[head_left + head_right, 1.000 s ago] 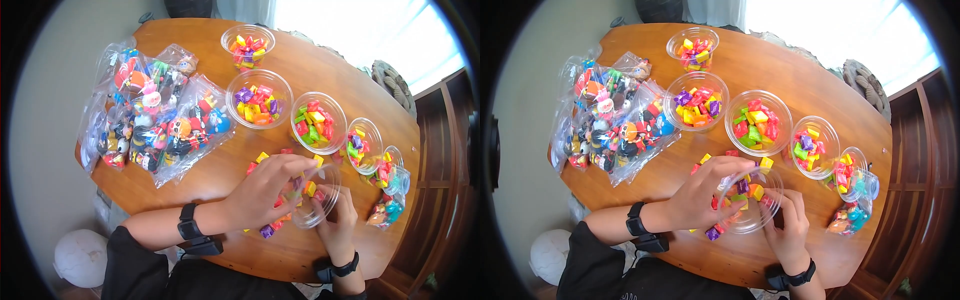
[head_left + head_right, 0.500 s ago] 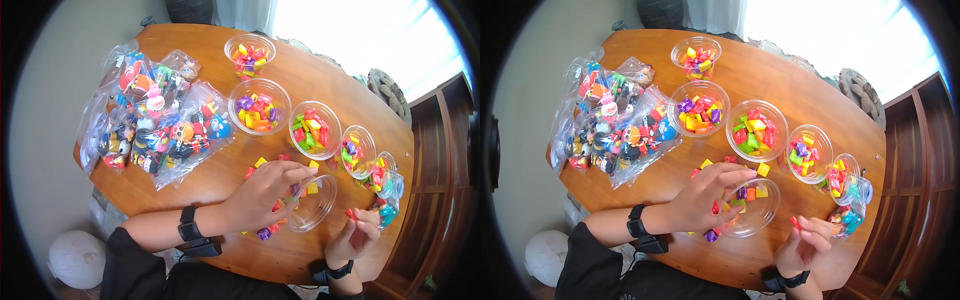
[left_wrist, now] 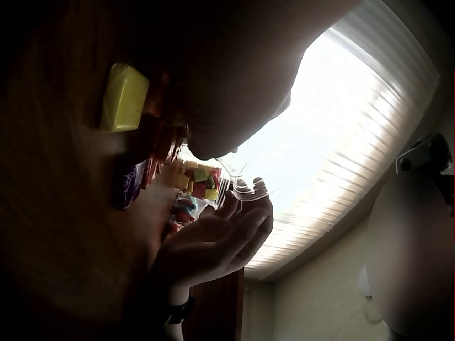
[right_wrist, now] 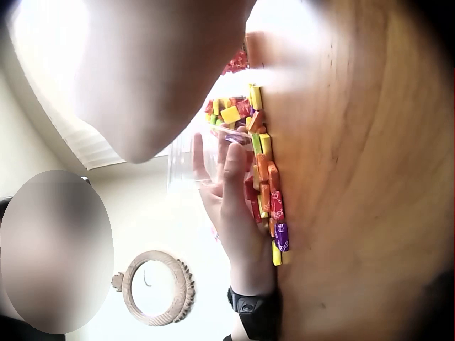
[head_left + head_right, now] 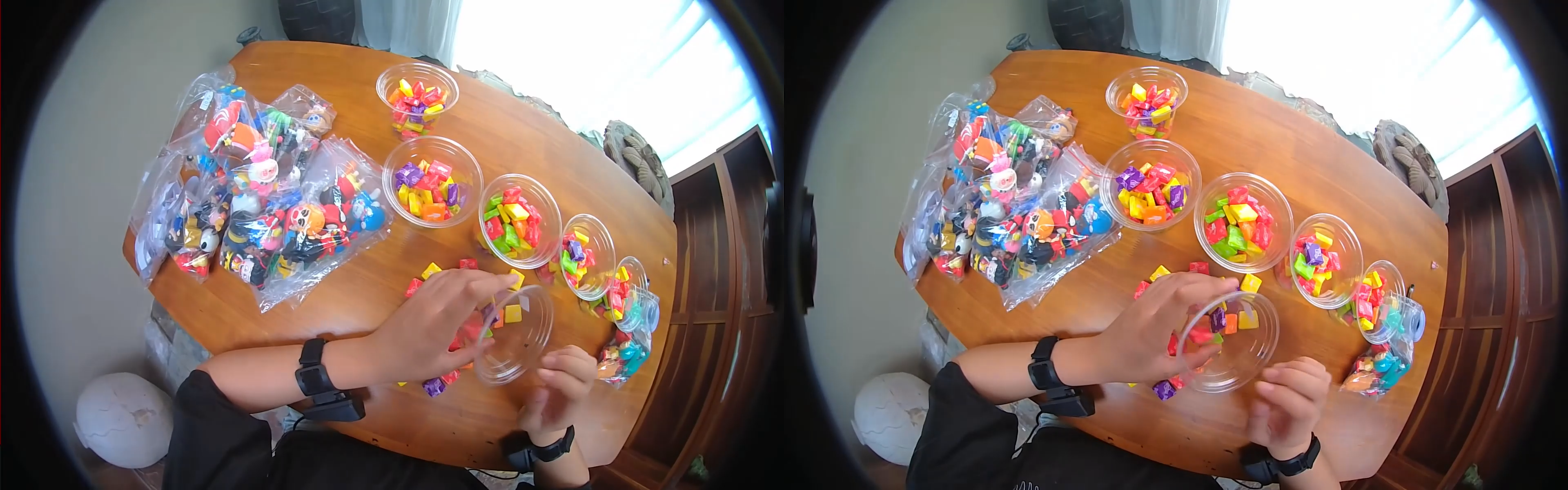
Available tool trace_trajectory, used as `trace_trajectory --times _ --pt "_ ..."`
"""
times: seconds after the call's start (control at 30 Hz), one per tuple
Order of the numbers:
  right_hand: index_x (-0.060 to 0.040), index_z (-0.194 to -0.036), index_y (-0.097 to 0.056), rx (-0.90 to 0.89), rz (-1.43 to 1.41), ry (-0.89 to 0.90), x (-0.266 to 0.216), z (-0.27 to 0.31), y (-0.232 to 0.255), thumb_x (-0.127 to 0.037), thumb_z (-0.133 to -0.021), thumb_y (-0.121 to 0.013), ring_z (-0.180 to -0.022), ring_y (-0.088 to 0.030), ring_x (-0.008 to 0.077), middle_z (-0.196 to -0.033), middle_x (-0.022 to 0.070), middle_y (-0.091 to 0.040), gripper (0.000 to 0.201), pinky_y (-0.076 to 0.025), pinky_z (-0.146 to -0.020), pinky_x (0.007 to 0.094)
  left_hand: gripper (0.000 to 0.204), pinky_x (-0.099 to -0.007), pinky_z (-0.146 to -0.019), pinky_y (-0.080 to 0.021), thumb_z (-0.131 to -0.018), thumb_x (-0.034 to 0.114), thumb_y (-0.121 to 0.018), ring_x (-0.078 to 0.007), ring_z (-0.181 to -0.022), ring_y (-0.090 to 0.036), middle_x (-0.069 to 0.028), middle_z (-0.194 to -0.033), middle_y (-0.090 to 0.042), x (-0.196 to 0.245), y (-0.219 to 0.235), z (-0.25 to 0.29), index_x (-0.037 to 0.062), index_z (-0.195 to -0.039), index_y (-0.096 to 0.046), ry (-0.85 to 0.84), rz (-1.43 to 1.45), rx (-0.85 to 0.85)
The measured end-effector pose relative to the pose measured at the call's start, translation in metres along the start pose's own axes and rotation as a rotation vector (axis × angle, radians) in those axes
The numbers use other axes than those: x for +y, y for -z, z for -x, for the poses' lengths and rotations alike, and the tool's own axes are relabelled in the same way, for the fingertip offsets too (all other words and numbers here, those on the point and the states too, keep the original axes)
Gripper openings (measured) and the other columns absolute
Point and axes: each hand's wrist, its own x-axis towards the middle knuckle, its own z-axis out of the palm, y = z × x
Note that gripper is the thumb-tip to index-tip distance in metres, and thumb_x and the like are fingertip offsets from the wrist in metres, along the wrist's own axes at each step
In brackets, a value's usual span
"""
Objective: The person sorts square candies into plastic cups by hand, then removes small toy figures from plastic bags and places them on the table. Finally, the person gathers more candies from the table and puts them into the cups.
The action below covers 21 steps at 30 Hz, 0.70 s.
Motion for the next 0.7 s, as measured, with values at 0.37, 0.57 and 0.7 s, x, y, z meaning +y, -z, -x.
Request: trace_trajectory --times 0.37,0.57,0.7 --pt "-0.0056 -0.135 -0.066 -0.517 0.016 -0.159 0.012 -0.008 -0.019 -0.008 -0.075 -0.09 -0.115 -0.063 0.0385 -0.128 0.0172 -0.067 0.064 -0.048 -0.098 0.0488 0.086 -0.0491 -0.113 -0.05 -0.098 0.031 -0.084 -0.0401 -0.136 -0.059 -0.0232 -0.158 -0.052 0.0 -0.006 0.005 0.0009 -0.163 -0.036 0.157 0.196 0.075" --pt "-0.0035 -0.121 -0.072 -0.573 0.076 -0.076 0.007 -0.015 -0.018 0.001 -0.08 -0.087 -0.114 -0.062 0.039 -0.126 0.0177 -0.066 0.044 -0.051 -0.097 0.0483 0.088 -0.0474 -0.107 -0.052 -0.099 0.036 -0.083 -0.0378 -0.126 -0.062 -0.0231 -0.154 -0.055 -0.001 -0.005 0.004 0.0009 -0.164 -0.036 0.134 0.169 0.064" --pt "-0.0058 -0.129 -0.07 -0.568 0.067 -0.064 0.013 -0.006 -0.018 -0.005 -0.079 -0.087 -0.114 -0.066 0.0365 -0.13 0.0156 -0.068 0.053 -0.048 -0.095 0.0481 0.087 -0.0467 -0.105 -0.052 -0.099 0.036 -0.083 -0.0369 -0.122 -0.062 -0.0225 -0.153 -0.056 0.001 -0.004 0.005 0.0009 -0.164 -0.036 0.114 0.128 0.061"
